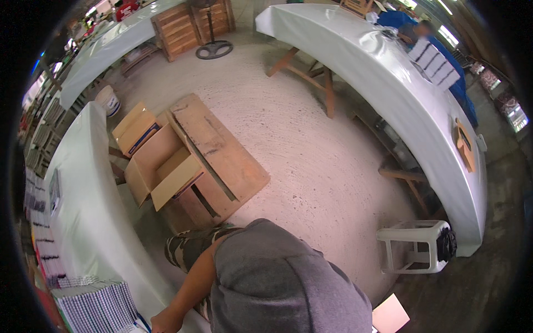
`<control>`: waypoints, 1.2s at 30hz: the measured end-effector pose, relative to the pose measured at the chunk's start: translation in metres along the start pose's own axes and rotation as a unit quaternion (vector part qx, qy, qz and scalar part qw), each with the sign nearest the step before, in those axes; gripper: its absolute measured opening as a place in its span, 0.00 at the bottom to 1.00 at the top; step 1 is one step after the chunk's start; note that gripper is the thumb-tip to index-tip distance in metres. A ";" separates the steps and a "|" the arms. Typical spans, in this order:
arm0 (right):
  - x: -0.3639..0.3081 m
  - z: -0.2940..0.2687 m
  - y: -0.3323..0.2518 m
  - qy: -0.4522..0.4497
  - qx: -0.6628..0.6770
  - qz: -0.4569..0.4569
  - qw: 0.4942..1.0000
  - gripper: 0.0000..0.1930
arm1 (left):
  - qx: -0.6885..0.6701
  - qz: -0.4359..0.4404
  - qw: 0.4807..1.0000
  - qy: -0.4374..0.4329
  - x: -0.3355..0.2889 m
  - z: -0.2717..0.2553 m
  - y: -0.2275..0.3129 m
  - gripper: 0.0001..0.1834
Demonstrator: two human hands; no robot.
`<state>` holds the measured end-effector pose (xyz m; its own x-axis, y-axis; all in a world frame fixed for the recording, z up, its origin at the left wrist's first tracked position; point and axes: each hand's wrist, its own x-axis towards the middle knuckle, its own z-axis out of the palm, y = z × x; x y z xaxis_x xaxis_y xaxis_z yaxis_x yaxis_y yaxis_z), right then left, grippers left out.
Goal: The person uses blue-handled pliers to trim and finish the ends of spiral bindings on a stack of notebooks, handling each notebook to align the wire before moving the completed stack.
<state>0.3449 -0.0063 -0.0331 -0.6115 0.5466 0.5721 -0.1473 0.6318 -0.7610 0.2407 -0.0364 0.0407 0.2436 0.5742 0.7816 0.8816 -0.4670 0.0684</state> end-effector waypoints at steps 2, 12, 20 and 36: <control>-0.005 0.005 -0.004 0.011 0.003 -0.026 1.000 0.16 | -0.036 -0.004 0.999 -0.009 0.008 0.005 0.009 0.21; 0.002 -0.039 -0.067 0.144 0.049 -0.177 0.972 0.20 | -0.255 -0.092 0.960 -0.073 0.022 -0.011 0.055 0.20; -0.016 -0.102 -0.189 0.248 -0.378 -0.224 0.863 0.19 | -0.370 -0.222 0.894 -0.124 0.019 -0.034 0.082 0.19; -0.125 -0.130 -0.127 0.187 -0.066 0.287 0.937 0.15 | -0.453 -0.314 0.793 -0.261 0.007 0.030 0.117 0.14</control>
<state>0.5414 -0.0838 0.0319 -0.2413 0.9561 0.1662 0.2343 0.2236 -0.9461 0.3575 -0.0667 0.0359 0.2138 0.9743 0.0709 0.3009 -0.1348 0.9441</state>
